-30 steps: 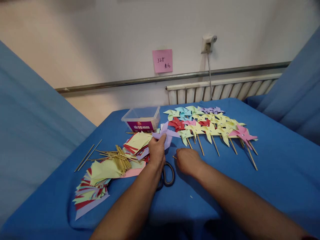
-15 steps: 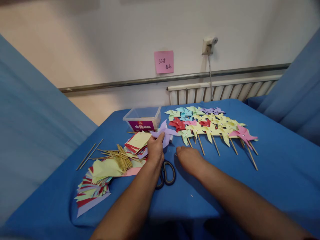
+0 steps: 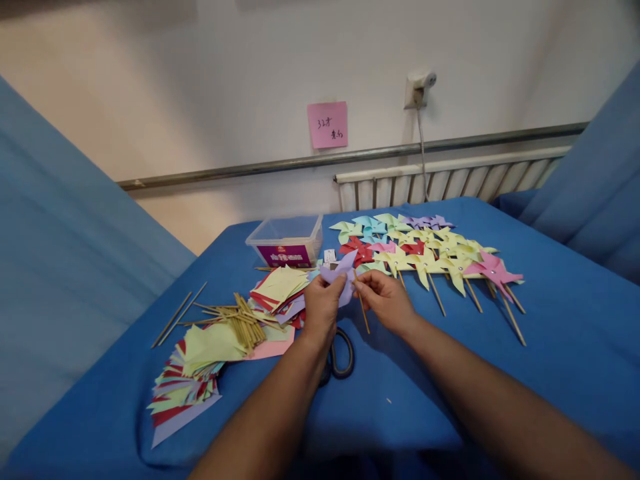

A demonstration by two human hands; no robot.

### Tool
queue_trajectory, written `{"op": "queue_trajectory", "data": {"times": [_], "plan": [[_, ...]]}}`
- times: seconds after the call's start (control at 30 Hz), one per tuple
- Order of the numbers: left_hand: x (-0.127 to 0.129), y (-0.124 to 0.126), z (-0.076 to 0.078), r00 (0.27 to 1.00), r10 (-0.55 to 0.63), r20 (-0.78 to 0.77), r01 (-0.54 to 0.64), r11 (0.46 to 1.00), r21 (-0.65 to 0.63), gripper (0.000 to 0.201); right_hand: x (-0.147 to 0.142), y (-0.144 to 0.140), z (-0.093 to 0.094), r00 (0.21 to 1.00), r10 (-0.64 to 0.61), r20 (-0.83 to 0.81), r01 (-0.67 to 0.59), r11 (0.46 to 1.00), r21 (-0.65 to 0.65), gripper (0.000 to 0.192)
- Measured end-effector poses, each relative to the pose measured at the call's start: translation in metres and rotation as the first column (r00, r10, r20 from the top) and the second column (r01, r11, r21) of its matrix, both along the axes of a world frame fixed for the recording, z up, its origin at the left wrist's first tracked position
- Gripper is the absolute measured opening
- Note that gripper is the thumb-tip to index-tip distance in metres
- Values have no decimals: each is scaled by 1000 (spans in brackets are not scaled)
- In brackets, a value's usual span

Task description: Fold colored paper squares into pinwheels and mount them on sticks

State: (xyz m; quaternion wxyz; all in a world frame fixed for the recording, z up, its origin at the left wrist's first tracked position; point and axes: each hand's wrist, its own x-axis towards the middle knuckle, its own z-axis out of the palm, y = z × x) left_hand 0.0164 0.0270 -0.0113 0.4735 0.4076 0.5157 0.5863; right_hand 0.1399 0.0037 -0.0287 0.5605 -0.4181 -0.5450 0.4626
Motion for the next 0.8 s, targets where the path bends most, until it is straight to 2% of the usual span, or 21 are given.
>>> {"op": "queue_trajectory", "data": {"times": [0.27,0.53,0.7,0.8], "plan": [[0,-3,3,995,-52,-86,54,998,15,36,-1,4,-4,997,-75,22,76,996,-35,23],[3,-4,-1,991,-130,11,130,992,7,32,0,5,-3,993,-114,-25,113,992,-48,21],[2,-4,0,996,-89,-10,89,996,19,27,0,5,-3,994,-102,-32,100,993,-63,22],[3,-5,4,995,-93,36,93,996,5,27,-3,5,-3,995,-87,-42,83,994,-72,24]]}}
